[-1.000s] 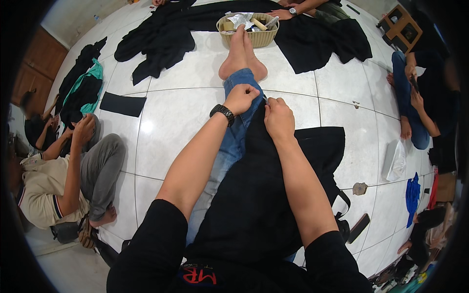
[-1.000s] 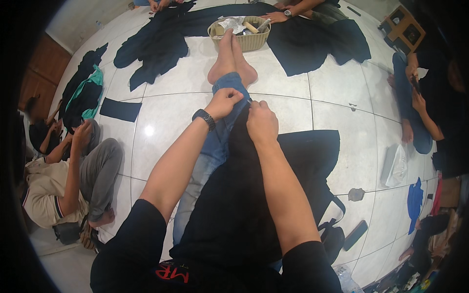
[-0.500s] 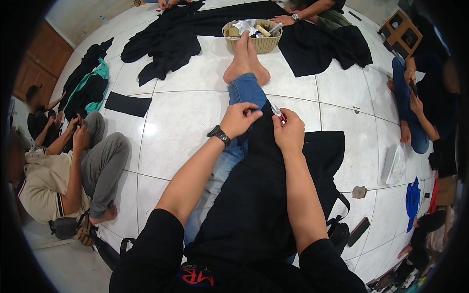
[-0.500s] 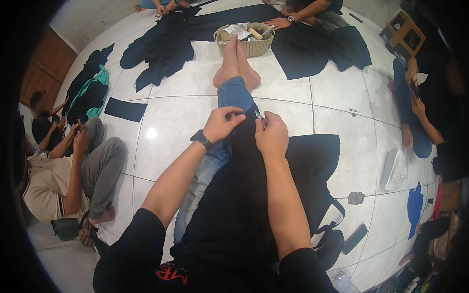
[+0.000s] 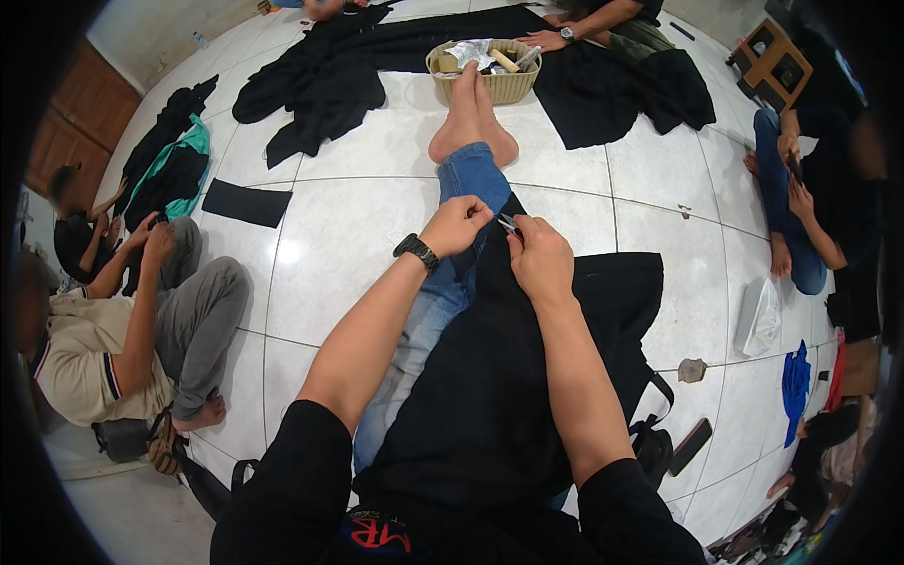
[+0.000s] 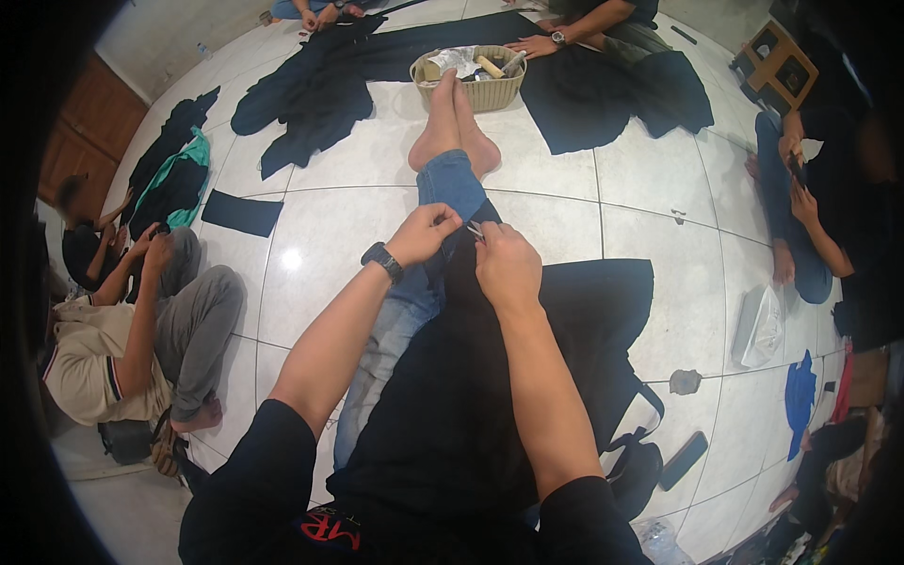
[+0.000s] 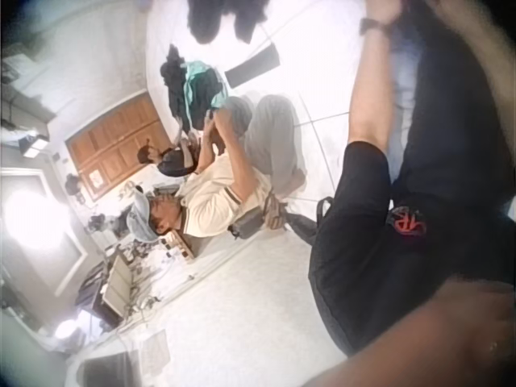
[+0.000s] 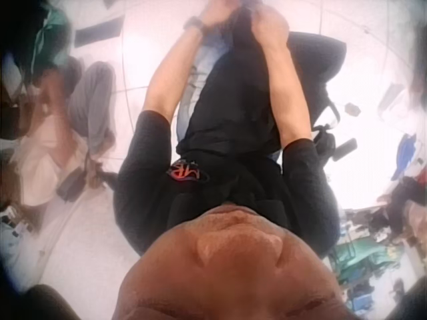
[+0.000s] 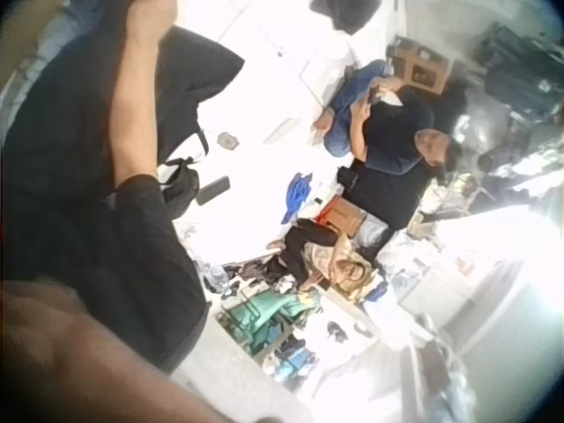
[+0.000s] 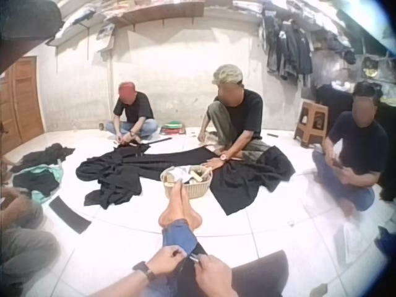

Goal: The person sits on the floor and uses a small knife to cut horizontal slits into a black t-shirt laid across their lap. They repeatedly lift the shirt to inspect the cuts and continue trimming the fabric.

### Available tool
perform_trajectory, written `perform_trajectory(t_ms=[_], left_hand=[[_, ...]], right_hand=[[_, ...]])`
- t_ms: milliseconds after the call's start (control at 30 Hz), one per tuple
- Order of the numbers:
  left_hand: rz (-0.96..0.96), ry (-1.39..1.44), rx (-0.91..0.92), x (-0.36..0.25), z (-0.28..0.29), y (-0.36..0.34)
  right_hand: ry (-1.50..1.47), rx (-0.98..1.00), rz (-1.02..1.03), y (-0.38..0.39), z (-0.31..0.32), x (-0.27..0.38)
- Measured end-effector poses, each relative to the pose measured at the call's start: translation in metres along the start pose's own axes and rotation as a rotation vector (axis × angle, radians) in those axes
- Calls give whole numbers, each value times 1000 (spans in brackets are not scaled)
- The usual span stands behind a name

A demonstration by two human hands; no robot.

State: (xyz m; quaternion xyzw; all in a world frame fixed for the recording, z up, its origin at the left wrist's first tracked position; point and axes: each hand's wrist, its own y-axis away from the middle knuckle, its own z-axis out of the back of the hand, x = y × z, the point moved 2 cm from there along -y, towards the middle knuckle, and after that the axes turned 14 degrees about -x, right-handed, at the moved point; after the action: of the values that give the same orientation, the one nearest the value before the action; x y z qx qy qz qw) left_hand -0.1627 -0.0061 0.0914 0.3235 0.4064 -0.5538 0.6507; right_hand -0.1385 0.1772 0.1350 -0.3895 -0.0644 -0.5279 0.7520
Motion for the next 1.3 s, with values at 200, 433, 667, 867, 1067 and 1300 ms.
perform_trajectory(t_ms=[200, 433, 667, 867, 1067, 1300], left_hand=[[5, 36, 12, 0, -2, 0], [331, 531, -18, -9, 2, 15], [374, 666, -41, 0, 5, 48], [-121, 58, -135, -2, 9, 62], [-288, -80, -291, -8, 6, 61], [65, 314, -167, 25, -3, 61]], right_hand=[[10, 25, 59, -4, -6, 2], [-19, -65, -3, 0, -6, -5], [-101, -70, -191, 0, -5, -12], [-150, -104, -194, -2, -2, -12], [-163, -7, -52, 2, 7, -8], [-96, 148, 121, 8, 22, 7]])
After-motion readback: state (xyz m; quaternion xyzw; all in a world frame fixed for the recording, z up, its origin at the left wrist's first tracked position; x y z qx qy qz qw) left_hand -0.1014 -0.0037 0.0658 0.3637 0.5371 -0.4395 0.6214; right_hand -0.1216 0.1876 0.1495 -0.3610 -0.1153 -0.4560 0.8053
